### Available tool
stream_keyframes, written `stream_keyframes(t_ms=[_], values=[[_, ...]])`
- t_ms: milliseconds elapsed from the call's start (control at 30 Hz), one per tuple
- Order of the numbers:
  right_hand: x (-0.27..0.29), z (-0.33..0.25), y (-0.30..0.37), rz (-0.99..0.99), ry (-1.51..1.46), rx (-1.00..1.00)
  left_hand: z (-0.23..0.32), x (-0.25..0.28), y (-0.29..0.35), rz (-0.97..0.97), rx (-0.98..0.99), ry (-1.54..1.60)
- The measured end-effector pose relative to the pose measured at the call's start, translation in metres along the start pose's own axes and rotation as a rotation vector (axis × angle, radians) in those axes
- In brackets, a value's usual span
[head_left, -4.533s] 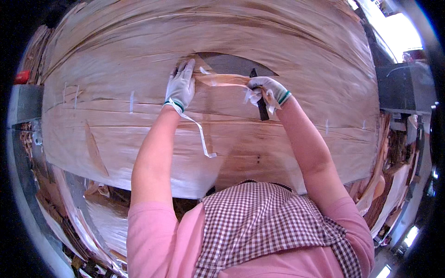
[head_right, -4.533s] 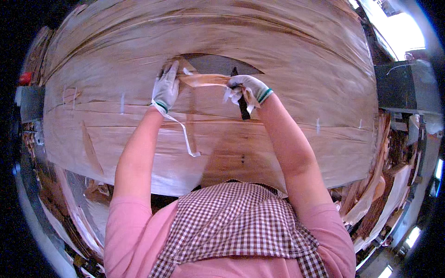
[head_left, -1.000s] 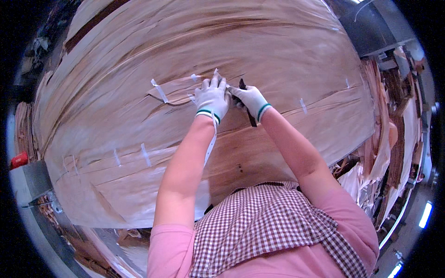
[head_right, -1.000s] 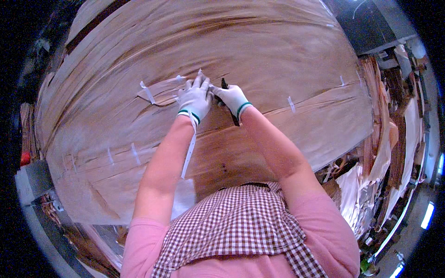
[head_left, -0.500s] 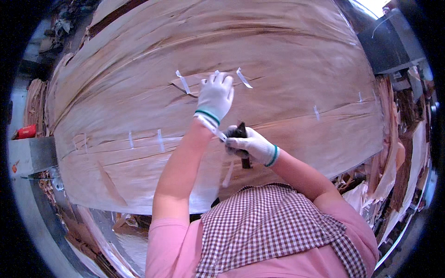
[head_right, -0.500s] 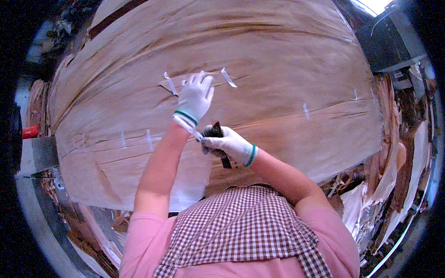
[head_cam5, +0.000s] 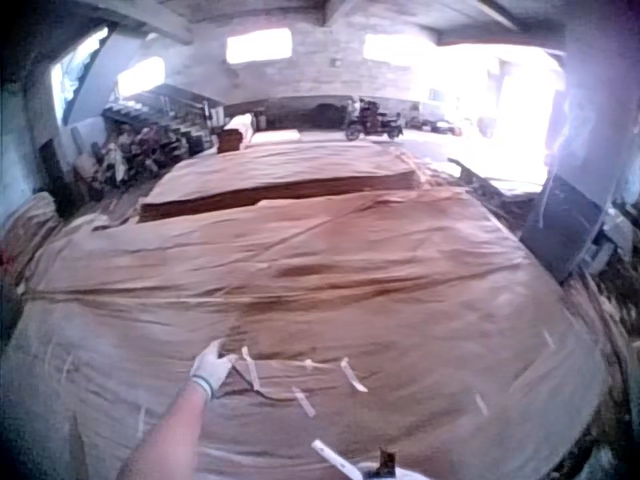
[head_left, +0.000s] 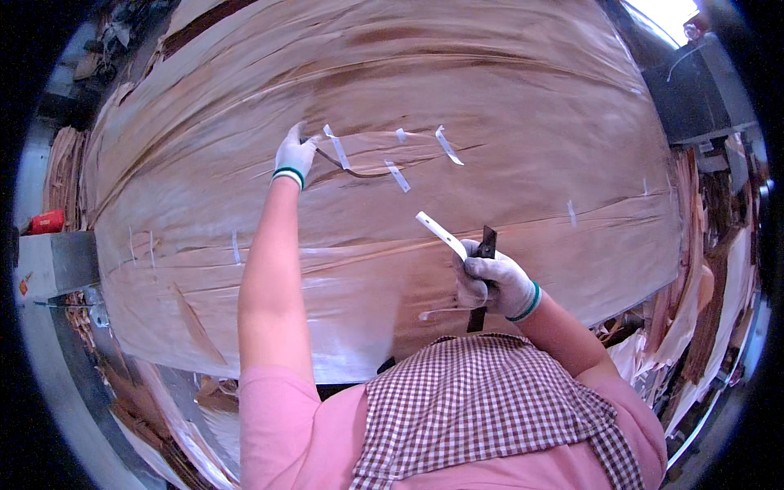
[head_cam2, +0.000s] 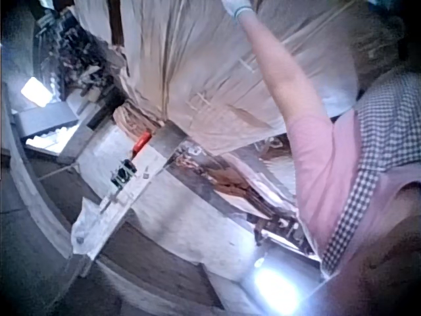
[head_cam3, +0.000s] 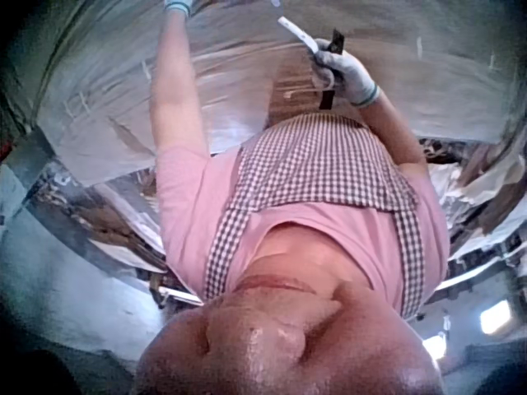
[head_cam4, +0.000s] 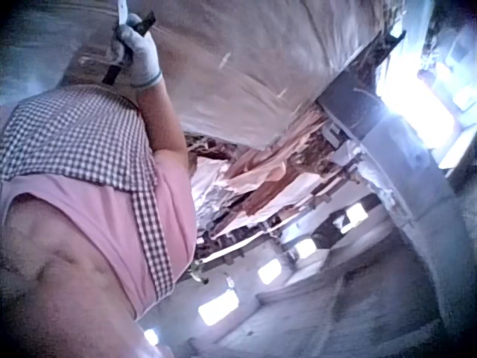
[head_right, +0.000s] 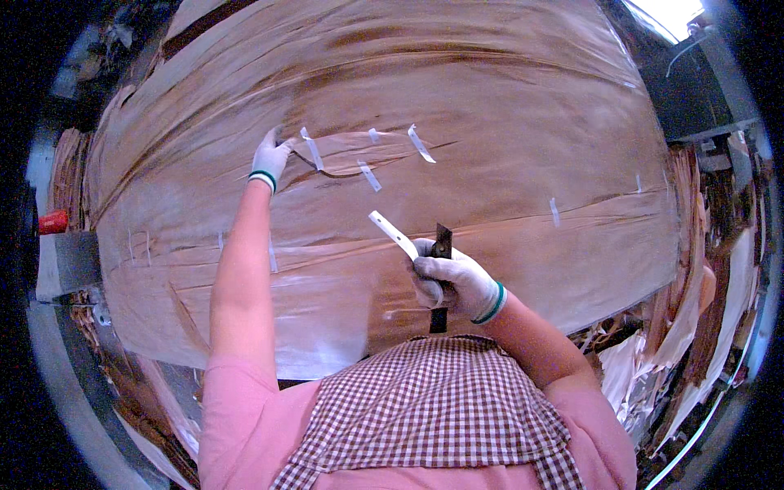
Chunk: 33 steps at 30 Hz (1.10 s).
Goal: The person uses a utility knife to score and peel thin layers of wood veneer from a large wooden panel. They repeatedly lift the veneer strips and remove them, accumulating a pile of wood shavings on the floor.
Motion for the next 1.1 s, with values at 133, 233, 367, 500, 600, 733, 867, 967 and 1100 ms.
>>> stream_keyframes(t_ms=[133, 233, 367, 500, 600, 733, 867, 967, 1100], values=[[-0.005, -0.001, -0.003, -0.010, 0.019, -0.012, 0.006, -0.005, -0.005, -0.075, 0.050, -0.130], [-0.003, -0.001, -0.002, -0.015, 0.007, -0.015, 0.001, -0.011, -0.009, -0.097, 0.044, -0.152], [-0.002, -0.001, 0.000, -0.008, 0.001, -0.017, 0.007, -0.009, -0.002, -0.114, 0.050, -0.229], [0.003, -0.001, 0.000, 0.022, 0.019, -0.012, 0.032, 0.000, 0.010, -0.051, 0.024, -0.429], [0.003, -0.006, 0.002, 0.083, 0.104, 0.018, 0.057, 0.008, 0.020, 0.141, -0.161, -0.608], [0.005, -0.015, 0.000, 0.120, 0.236, 0.116, 0.080, -0.011, 0.046, 0.244, -0.628, -0.694], [0.008, -0.025, 0.001, 0.188, 0.229, 0.159, 0.065, -0.028, 0.055, 0.147, -0.625, -0.713], [0.020, -0.032, 0.006, 0.271, 0.247, 0.110, 0.088, -0.031, 0.071, -0.005, -0.558, -0.744], [0.027, -0.034, 0.002, 0.283, 0.269, 0.166, 0.121, -0.049, 0.128, 0.055, -0.709, -0.438]])
Point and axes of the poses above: each hand's wrist, its own y-axis away from the middle knuckle, its own x-axis out of the back of the hand, z = x × y, the point moved 10 cm from there along -y, towards the middle knuckle, and after that the axes turned 5 degrees about -y, right-handed, at the moved point
